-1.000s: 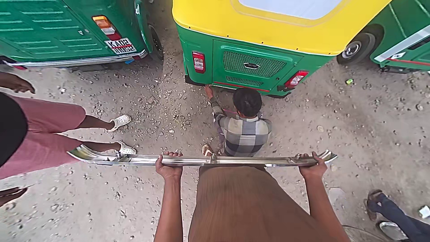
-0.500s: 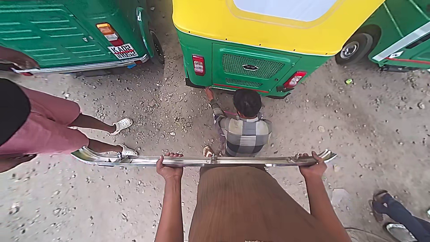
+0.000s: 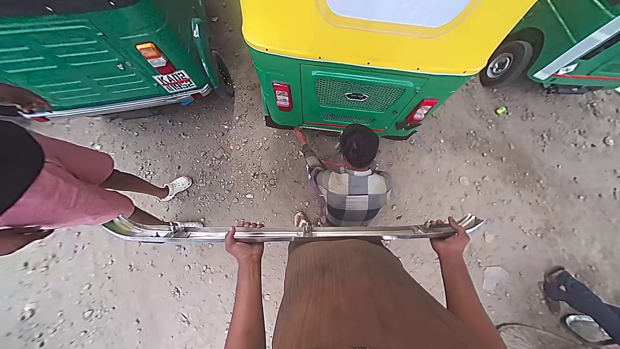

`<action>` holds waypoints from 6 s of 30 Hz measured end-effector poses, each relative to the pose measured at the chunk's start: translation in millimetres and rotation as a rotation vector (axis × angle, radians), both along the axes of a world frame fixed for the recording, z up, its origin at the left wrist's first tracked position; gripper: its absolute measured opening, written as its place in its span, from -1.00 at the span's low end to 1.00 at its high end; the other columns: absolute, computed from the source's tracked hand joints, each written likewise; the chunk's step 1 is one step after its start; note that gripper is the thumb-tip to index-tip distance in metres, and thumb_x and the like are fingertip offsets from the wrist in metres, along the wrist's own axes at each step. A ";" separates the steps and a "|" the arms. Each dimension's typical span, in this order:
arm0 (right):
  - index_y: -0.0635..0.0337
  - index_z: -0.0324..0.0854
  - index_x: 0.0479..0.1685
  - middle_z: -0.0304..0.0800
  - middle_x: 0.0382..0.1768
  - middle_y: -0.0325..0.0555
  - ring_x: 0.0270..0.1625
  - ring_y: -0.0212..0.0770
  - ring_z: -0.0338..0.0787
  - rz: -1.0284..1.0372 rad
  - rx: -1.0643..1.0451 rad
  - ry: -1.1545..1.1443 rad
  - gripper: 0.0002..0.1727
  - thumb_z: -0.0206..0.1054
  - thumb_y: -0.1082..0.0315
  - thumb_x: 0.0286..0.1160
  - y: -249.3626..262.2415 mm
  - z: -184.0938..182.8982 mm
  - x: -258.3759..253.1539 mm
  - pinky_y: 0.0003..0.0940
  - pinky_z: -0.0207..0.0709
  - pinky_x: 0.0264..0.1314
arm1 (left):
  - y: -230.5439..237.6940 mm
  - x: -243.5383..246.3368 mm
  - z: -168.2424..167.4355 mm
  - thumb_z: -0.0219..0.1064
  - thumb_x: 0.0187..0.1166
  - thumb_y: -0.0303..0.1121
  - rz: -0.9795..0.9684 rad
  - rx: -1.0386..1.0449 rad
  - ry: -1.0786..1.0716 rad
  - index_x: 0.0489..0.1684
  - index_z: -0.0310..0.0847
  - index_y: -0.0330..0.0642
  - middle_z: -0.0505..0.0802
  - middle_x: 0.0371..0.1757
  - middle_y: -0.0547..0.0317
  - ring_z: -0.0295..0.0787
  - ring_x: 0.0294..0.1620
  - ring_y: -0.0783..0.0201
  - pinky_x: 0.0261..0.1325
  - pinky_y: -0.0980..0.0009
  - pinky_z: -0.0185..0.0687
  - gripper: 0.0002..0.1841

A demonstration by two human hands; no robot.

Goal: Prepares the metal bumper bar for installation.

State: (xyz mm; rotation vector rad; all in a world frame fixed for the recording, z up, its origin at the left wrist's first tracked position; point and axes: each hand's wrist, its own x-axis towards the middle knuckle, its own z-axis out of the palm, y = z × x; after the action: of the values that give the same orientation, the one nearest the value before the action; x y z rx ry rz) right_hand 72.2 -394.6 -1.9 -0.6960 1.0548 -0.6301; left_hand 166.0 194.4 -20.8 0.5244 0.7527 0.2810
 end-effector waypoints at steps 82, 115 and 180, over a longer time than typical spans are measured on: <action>0.09 0.32 0.34 0.69 -0.40 0.07 -0.49 -0.02 0.77 -0.060 0.233 0.364 -0.61 0.28 0.25 0.63 -93.2 -101.1 -87.5 -0.02 0.75 -0.40 | -86.6 -39.7 -58.7 -0.08 0.76 0.01 -0.345 0.244 0.445 -0.18 0.46 -0.03 0.78 -0.32 0.23 0.82 -0.25 0.23 0.01 0.12 0.78 -0.65; 0.11 0.26 0.40 0.70 -0.36 0.06 -0.44 -0.01 0.79 0.046 0.314 0.349 -0.56 0.25 0.19 0.66 -212.9 -148.4 -123.4 -0.01 0.77 -0.34 | -211.1 -102.3 -16.4 -0.04 0.76 -0.06 -0.216 0.349 0.455 -0.12 0.44 -0.10 0.78 -0.25 0.13 0.82 -0.20 0.15 0.06 0.03 0.77 -0.69; 0.08 0.25 0.44 0.68 -0.37 0.06 -0.46 -0.01 0.78 0.026 0.321 0.370 -0.52 0.29 0.19 0.66 -197.2 -143.8 -111.9 -0.02 0.76 -0.36 | -197.4 -99.4 -16.1 -0.04 0.76 -0.05 -0.234 0.340 0.505 -0.04 0.44 -0.12 0.79 -0.20 0.14 0.83 -0.17 0.16 0.07 0.05 0.79 -0.67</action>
State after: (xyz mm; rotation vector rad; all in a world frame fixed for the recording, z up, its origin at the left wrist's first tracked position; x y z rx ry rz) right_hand -39.7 -591.8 -145.7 -0.5525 1.4494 -0.3012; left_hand 66.6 -3.0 -36.9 1.0200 1.1287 0.0528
